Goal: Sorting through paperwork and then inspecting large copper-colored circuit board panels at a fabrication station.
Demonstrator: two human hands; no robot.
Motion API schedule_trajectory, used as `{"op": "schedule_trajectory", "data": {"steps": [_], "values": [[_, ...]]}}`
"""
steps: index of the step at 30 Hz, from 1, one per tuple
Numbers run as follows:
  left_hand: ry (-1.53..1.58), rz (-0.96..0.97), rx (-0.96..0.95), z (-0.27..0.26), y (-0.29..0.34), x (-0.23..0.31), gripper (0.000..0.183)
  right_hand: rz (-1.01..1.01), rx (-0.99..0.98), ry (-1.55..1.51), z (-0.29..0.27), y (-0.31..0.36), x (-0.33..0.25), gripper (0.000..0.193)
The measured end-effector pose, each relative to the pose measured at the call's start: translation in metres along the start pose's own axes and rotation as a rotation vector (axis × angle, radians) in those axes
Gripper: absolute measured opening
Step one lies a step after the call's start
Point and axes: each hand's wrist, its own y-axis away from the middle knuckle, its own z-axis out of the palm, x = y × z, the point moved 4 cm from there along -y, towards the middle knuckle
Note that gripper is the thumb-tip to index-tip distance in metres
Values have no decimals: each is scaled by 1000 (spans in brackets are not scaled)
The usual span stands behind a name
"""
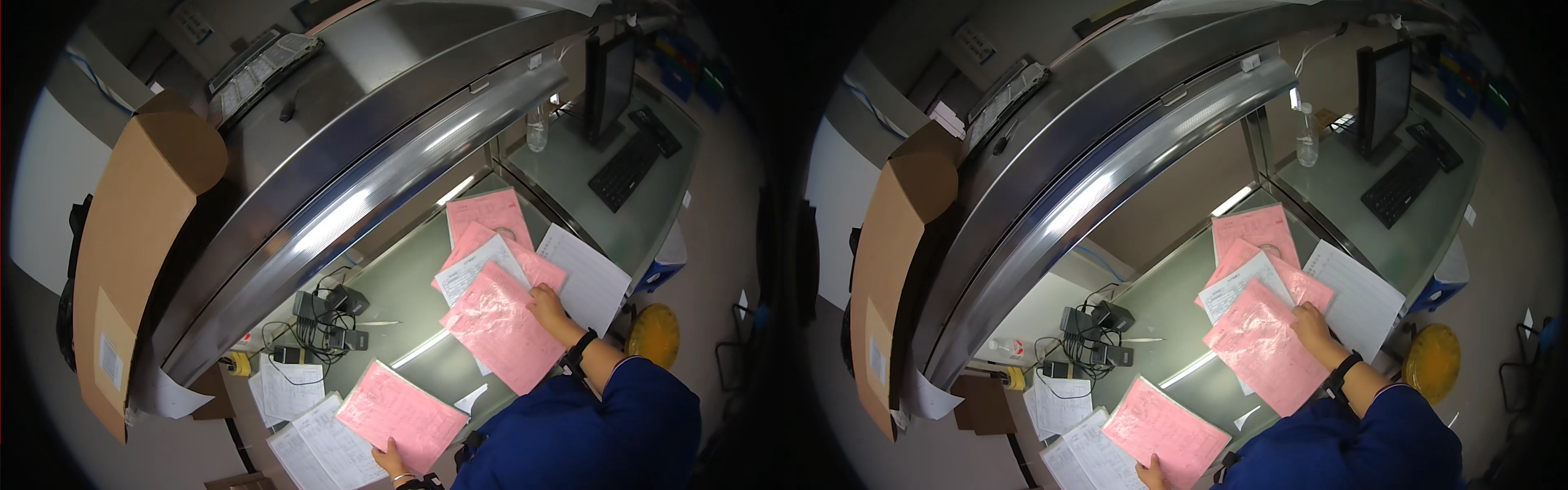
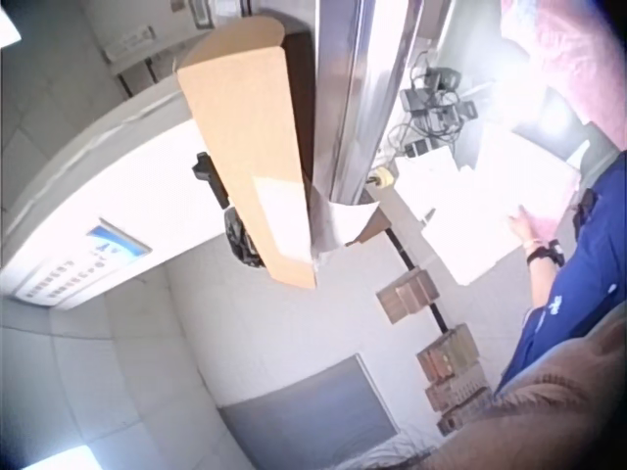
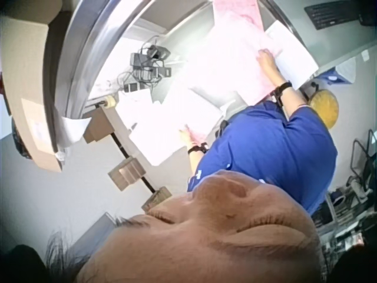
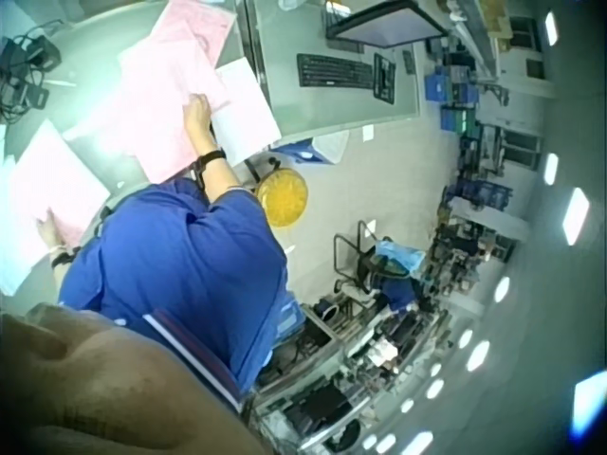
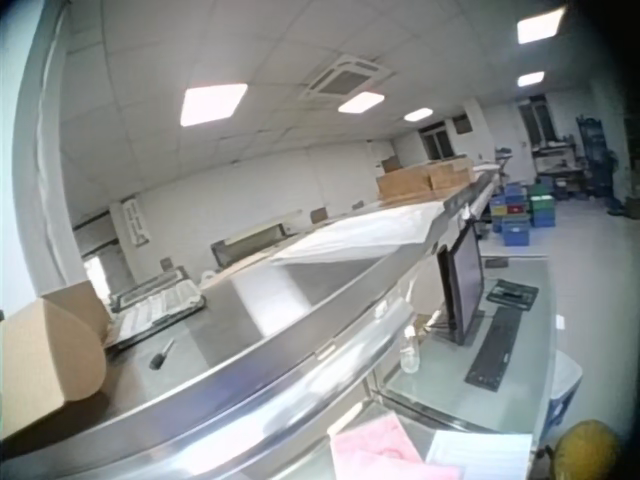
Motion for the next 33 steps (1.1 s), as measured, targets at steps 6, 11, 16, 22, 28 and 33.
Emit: {"op": "schedule_trajectory", "data": {"steps": [6, 11, 16, 22, 28, 33], "values": [[-120, 17, 42, -15, -8, -6, 28, -329, 64, -141, -54, -51, -30, 68], [6, -30, -2, -11, -11, -2, 27, 3, 11, -114, -26, -118, 41, 66], [94, -85, -25, -14, 6, 20, 31, -70, -150, -193, -52, -91, -44, 23], [-290, 278, 234, 7, 20, 79, 55, -468, 13, -181, -83, -23, -103, 20], [336, 507, -603, 97, 98, 248, 95, -237, -265, -749, -53, 27, -106, 10], [550, 336, -959, 116, 138, 269, 31, -496, -331, -700, -19, 53, -116, 10]]}}
